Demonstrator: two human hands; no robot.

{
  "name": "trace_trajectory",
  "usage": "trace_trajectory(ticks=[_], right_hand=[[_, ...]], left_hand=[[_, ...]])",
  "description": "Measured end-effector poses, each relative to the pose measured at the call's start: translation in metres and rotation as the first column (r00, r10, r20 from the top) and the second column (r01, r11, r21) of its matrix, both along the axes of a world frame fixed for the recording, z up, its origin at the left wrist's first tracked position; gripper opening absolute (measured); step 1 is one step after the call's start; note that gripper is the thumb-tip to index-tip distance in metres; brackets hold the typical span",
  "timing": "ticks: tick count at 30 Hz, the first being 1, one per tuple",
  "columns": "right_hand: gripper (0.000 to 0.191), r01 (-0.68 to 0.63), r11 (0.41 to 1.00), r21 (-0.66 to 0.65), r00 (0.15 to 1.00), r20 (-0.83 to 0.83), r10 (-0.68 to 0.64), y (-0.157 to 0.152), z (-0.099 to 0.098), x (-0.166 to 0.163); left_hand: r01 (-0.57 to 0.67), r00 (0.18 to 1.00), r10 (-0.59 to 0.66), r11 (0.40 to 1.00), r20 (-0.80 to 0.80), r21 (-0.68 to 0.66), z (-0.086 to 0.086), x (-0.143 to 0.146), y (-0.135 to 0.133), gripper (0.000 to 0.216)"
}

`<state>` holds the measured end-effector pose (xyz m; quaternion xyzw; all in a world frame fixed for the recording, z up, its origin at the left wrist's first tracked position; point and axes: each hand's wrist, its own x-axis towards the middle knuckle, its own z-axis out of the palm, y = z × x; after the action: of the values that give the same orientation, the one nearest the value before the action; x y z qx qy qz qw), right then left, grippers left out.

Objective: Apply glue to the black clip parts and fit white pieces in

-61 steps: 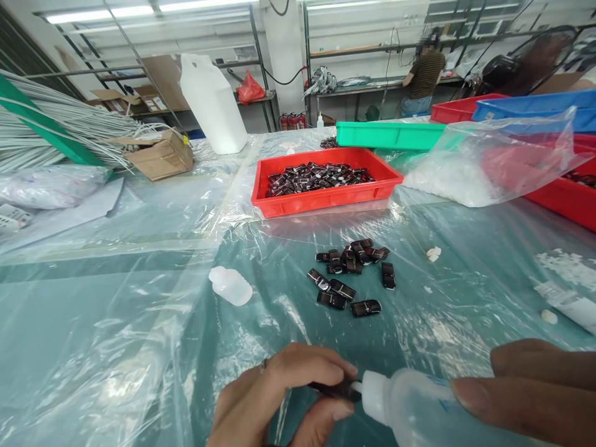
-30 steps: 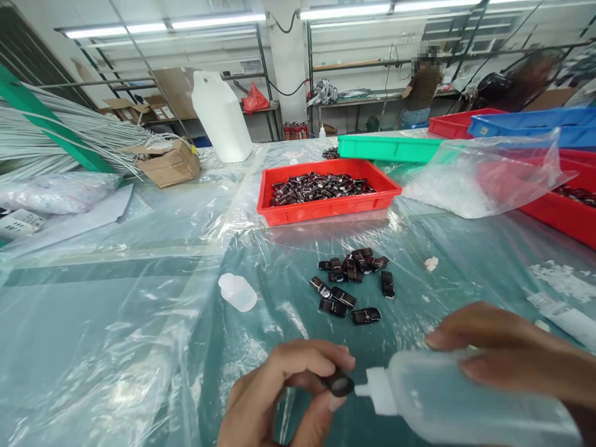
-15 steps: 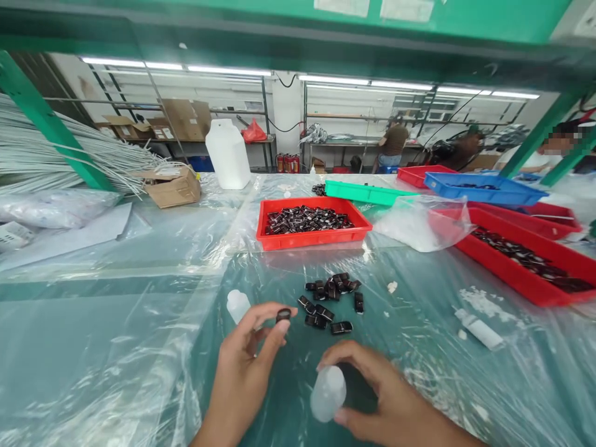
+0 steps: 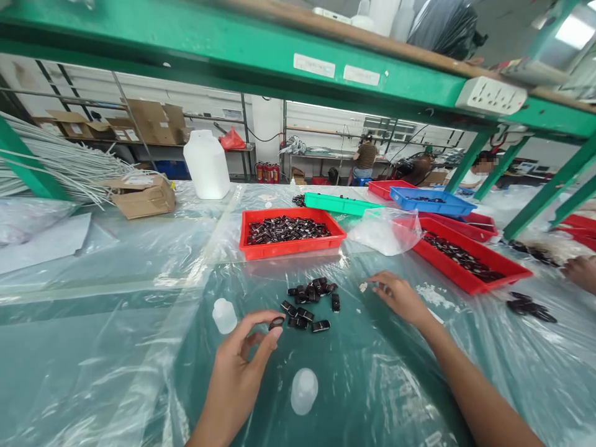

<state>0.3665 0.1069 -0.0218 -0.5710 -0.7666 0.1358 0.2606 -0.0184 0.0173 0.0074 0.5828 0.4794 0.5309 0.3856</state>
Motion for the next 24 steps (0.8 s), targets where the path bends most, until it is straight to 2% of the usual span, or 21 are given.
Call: trace_trajectory(ticks=[3,7,13,17,21,24], right_hand=[[0.026,-0.07,0.997,-0.011,0.996,0.056,0.071,0.004,-0.007,-0.009],[0.025,-0.102,0.995,0.007,0.992,0.08,0.102,0.007,-0.011,-0.019],[0.024,-0.092,0.995,0.039,0.996,0.011,0.092,0.003,-0.007,-0.02],[0.025,-0.145,0.985,0.095,0.979,-0.129,0.156,-0.019,0.025,-0.058],[0.017,-0.3,0.94,0.161,0.902,-0.272,0.335,-0.058,0.069,-0.132],[0.015,-0.351,0.905,0.241,0.852,-0.319,0.416,-0.078,0.087,-0.178]], left_hand=[[0.022,1.0,-0.022,0.999,-0.007,0.029,0.001,-0.001,0.0,0.025],[0.034,0.999,-0.033,0.999,-0.025,0.037,0.005,-0.002,-0.003,0.023],[0.053,0.998,-0.052,0.996,-0.028,0.065,0.011,-0.003,-0.007,0.02],[0.08,0.997,-0.079,0.993,-0.012,0.092,0.01,-0.003,-0.008,0.018],[0.107,0.994,-0.107,0.988,-0.004,0.108,0.01,-0.001,-0.008,0.016],[0.108,0.994,-0.109,0.987,0.008,0.117,0.011,-0.001,-0.009,0.014]])
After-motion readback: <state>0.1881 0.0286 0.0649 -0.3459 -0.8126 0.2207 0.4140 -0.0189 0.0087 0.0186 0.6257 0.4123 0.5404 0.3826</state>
